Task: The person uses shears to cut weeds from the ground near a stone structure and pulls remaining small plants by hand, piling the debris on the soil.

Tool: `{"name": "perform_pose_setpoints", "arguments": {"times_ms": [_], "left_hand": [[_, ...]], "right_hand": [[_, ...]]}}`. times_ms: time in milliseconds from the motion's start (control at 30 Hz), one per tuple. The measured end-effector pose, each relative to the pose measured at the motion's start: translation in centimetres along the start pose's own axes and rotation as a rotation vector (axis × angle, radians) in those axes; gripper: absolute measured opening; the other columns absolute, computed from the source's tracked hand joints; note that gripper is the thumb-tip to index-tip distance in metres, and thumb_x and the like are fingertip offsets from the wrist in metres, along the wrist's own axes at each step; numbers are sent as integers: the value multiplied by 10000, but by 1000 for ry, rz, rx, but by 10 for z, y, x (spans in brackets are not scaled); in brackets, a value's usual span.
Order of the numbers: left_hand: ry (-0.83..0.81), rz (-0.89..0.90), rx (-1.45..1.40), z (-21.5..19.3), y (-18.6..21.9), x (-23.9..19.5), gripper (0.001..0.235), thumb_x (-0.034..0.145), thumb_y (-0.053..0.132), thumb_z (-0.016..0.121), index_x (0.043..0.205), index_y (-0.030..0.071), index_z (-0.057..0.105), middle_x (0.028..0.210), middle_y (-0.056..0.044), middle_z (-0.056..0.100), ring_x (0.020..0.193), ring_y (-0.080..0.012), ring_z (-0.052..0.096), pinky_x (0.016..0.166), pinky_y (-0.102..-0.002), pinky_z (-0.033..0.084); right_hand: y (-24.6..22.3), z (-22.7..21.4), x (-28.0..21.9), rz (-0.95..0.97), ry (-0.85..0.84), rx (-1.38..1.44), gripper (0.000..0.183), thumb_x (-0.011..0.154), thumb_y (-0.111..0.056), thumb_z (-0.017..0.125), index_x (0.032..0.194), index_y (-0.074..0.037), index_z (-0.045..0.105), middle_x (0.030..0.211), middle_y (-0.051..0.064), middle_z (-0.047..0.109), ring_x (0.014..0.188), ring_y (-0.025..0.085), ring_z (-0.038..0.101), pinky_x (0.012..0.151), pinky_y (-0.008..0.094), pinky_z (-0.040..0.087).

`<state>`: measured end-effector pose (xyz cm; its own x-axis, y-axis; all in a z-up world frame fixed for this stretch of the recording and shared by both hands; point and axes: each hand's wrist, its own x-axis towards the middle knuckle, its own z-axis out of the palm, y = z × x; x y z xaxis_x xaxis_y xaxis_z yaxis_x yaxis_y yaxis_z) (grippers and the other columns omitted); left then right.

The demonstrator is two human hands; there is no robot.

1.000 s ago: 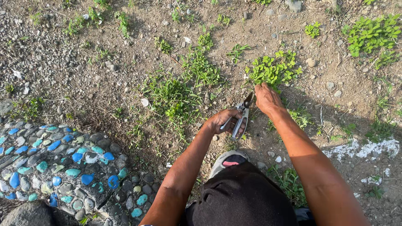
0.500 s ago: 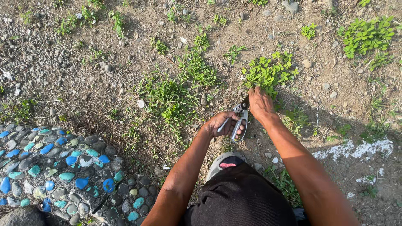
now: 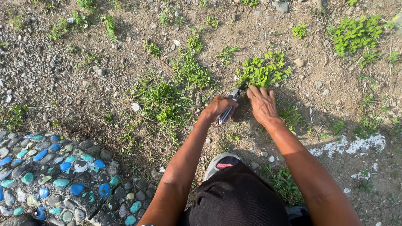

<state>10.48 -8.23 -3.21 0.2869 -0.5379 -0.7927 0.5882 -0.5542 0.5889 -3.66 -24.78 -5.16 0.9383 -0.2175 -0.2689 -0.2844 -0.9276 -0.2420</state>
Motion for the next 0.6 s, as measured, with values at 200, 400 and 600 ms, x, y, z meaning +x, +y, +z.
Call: {"name": "perform_pose_setpoints", "arguments": {"times_ms": [200, 400, 600], "left_hand": [[202, 35, 316, -2, 22, -3, 333, 777, 257, 787, 874, -54, 718, 666, -114, 689, 539, -214, 636, 500, -354, 497], [365, 78, 177, -30, -1, -18, 406, 827, 299, 725, 1027, -52, 682, 749, -89, 655, 628, -193, 596, 593, -353, 474], [115, 2, 67, -9, -9, -47, 351, 797, 276, 677, 980, -23, 683, 728, -105, 683, 593, -209, 622, 552, -354, 510]], "right_hand": [[7, -10, -5, 68, 239, -27, 444, 950, -184, 610, 1391, -156, 561, 1406, 81, 485, 1301, 305, 474, 1091, 583, 335], [6, -2, 3, 161, 384, 199, 682, 848, -160, 699, 1455, 39, 458, 1417, 235, 414, 1308, 410, 438, 1074, 544, 376], [11, -2, 19, 222, 153, 48, 424, 932, -184, 722, 1271, -26, 522, 1172, 174, 495, 1154, 348, 500, 967, 554, 405]]}}
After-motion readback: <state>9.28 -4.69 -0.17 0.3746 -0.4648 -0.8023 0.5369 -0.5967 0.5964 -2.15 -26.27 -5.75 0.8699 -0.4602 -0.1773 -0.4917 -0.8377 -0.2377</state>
